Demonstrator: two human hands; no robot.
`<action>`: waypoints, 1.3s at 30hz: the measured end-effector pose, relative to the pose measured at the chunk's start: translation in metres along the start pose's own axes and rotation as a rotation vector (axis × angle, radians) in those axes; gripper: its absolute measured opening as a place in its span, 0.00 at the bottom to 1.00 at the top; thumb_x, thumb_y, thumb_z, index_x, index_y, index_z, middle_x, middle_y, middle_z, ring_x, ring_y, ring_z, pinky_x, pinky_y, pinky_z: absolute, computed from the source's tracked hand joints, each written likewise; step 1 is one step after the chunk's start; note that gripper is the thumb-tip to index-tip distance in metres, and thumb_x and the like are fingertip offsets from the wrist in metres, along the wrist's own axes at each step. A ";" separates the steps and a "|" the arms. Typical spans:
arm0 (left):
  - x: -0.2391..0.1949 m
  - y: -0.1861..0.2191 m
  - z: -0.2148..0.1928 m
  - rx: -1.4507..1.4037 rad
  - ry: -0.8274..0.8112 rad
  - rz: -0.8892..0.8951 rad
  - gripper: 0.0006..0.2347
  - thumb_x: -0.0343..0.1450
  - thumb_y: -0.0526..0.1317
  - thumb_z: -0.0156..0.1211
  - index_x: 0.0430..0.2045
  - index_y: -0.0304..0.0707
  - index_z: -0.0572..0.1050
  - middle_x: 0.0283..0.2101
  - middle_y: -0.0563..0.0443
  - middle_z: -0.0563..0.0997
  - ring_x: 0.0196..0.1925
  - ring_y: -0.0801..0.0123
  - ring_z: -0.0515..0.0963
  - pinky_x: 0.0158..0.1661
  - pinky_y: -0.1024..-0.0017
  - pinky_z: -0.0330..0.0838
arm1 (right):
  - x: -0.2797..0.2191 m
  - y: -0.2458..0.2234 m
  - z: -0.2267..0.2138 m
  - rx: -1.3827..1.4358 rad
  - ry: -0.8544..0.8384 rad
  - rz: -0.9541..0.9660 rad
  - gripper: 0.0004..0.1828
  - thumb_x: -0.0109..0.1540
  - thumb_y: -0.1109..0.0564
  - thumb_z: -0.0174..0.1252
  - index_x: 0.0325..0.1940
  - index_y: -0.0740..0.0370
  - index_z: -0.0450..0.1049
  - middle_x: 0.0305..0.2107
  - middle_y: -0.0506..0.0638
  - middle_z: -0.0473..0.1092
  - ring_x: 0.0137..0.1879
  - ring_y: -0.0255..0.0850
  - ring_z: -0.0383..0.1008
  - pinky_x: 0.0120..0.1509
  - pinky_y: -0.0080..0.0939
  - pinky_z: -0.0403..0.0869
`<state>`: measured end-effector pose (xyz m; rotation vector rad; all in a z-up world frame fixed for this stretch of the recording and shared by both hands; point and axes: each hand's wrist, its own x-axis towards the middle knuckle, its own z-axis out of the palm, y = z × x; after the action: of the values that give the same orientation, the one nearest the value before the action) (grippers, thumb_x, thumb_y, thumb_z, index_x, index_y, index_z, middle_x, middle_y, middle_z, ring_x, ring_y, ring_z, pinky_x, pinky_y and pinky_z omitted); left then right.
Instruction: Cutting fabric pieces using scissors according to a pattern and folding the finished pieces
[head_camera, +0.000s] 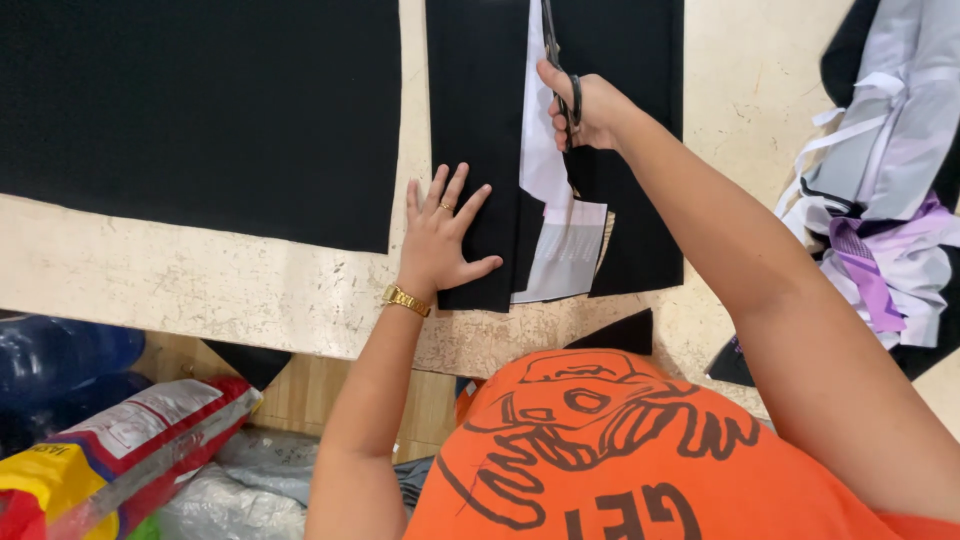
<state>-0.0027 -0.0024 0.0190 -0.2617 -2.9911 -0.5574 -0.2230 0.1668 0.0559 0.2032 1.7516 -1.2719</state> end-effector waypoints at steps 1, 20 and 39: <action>0.001 0.000 0.000 0.003 0.001 0.000 0.37 0.59 0.66 0.55 0.61 0.53 0.59 0.68 0.47 0.48 0.70 0.53 0.45 0.62 0.39 0.36 | 0.001 -0.001 0.000 0.000 -0.002 -0.002 0.30 0.55 0.27 0.47 0.26 0.58 0.62 0.14 0.47 0.59 0.19 0.42 0.62 0.32 0.39 0.67; 0.002 0.000 -0.001 0.001 0.016 -0.001 0.36 0.58 0.66 0.54 0.60 0.54 0.60 0.68 0.48 0.49 0.70 0.53 0.46 0.62 0.39 0.37 | 0.009 -0.020 -0.022 -0.035 0.096 -0.155 0.22 0.61 0.41 0.55 0.24 0.59 0.62 0.13 0.46 0.55 0.16 0.36 0.57 0.21 0.36 0.61; -0.001 0.003 0.004 -0.011 0.011 -0.033 0.38 0.55 0.67 0.54 0.59 0.56 0.60 0.68 0.49 0.51 0.69 0.54 0.48 0.60 0.40 0.40 | -0.124 0.219 -0.146 -0.884 0.851 -0.290 0.18 0.59 0.45 0.58 0.33 0.63 0.74 0.23 0.58 0.72 0.34 0.54 0.75 0.37 0.46 0.71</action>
<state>-0.0009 0.0017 0.0167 -0.2105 -2.9877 -0.5770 -0.1078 0.4296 0.0087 -0.0490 2.9929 -0.4666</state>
